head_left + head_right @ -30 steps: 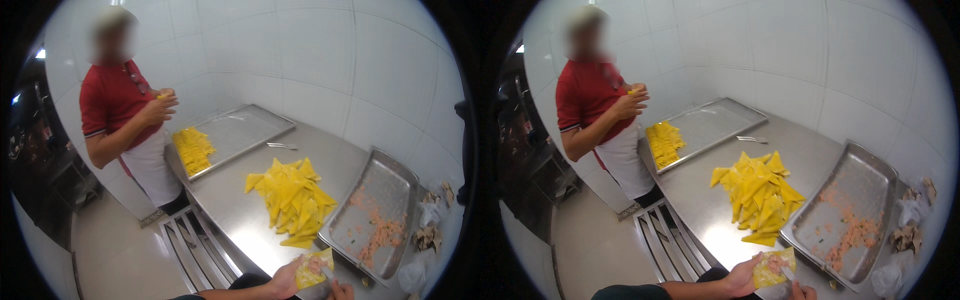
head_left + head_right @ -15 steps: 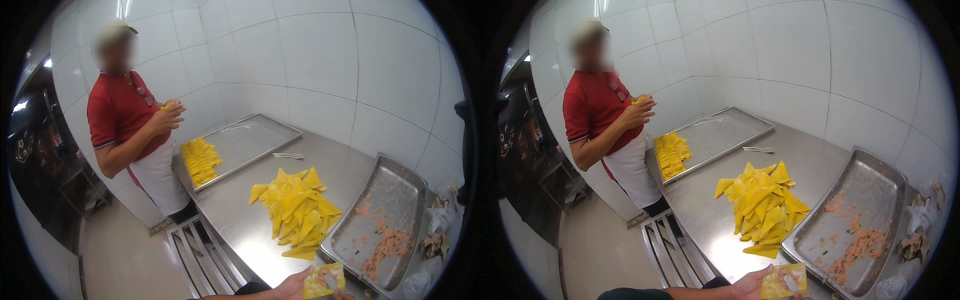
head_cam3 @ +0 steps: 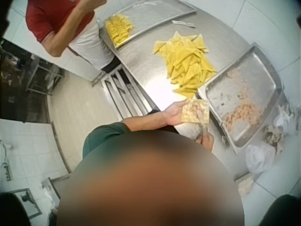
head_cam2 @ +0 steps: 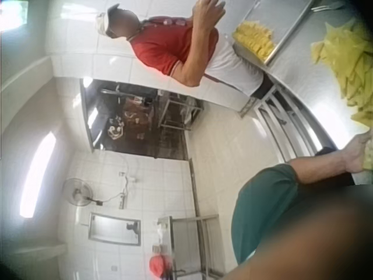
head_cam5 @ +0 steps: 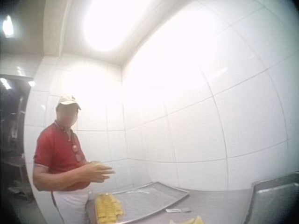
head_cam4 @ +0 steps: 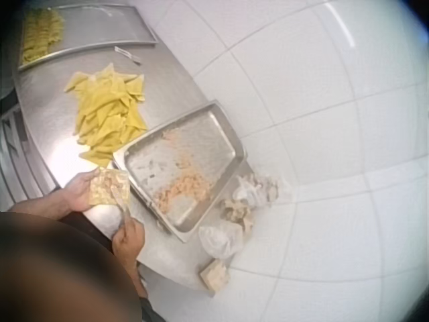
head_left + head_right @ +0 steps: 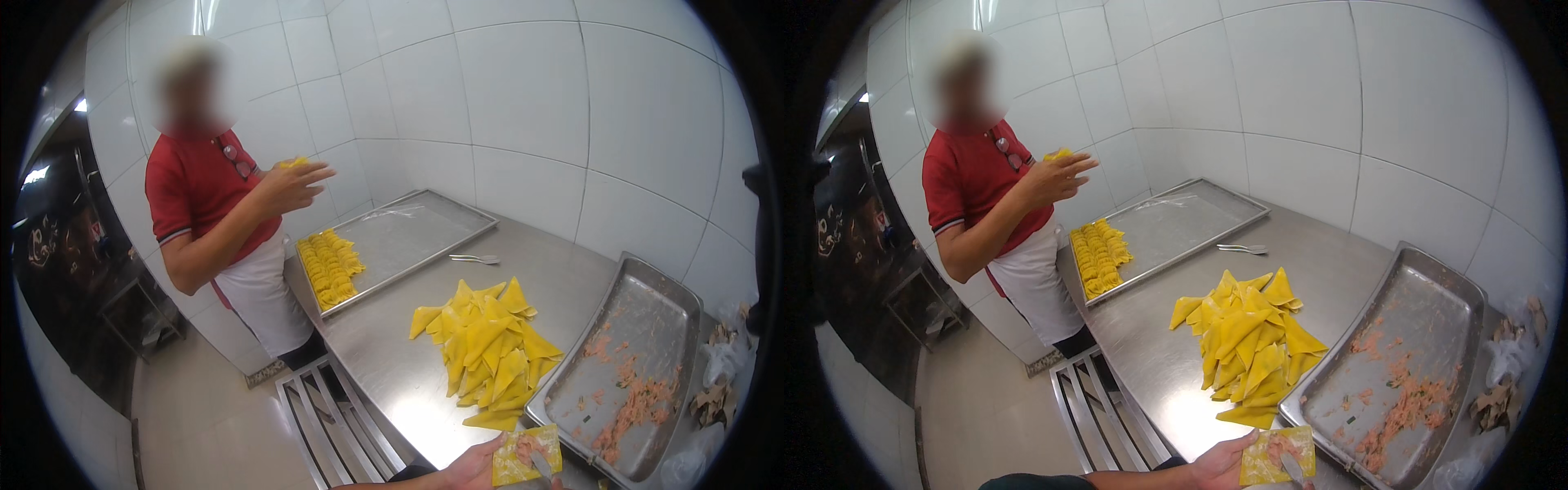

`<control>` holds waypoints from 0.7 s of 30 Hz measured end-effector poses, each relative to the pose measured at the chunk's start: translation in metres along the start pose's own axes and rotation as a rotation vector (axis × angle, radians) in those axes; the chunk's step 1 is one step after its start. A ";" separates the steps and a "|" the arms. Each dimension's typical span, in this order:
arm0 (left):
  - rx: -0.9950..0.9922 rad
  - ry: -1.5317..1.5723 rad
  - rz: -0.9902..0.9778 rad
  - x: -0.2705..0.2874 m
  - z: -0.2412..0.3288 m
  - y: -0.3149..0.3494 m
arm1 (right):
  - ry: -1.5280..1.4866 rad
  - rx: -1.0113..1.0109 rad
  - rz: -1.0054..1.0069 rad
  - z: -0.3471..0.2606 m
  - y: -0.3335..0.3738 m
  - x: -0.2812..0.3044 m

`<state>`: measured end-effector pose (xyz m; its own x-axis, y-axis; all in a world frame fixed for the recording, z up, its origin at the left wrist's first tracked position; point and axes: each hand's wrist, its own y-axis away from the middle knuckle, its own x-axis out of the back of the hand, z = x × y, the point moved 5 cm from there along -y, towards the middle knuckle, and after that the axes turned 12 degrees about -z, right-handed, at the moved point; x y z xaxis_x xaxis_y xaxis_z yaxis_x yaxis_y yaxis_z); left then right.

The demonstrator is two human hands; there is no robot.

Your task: The person scoops filling from a metal tray with a spoon and places it onto yellow square pasta sheets, then folds and seals them into triangles. The finished triangles are placed on a tray. A second person performs the same task at the same table.

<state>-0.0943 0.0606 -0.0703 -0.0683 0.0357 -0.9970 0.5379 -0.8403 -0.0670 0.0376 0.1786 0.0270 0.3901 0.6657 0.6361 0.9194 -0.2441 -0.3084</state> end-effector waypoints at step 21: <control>0.146 -0.067 0.070 0.004 -0.012 -0.001 | -0.221 -0.167 0.165 0.023 0.017 -0.001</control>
<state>-0.0850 0.0676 -0.0746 -0.0938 -0.0576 -0.9939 0.4162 -0.9092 0.0134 0.0515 0.1901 0.0054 0.5309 0.7403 0.4124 0.8474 -0.4614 -0.2626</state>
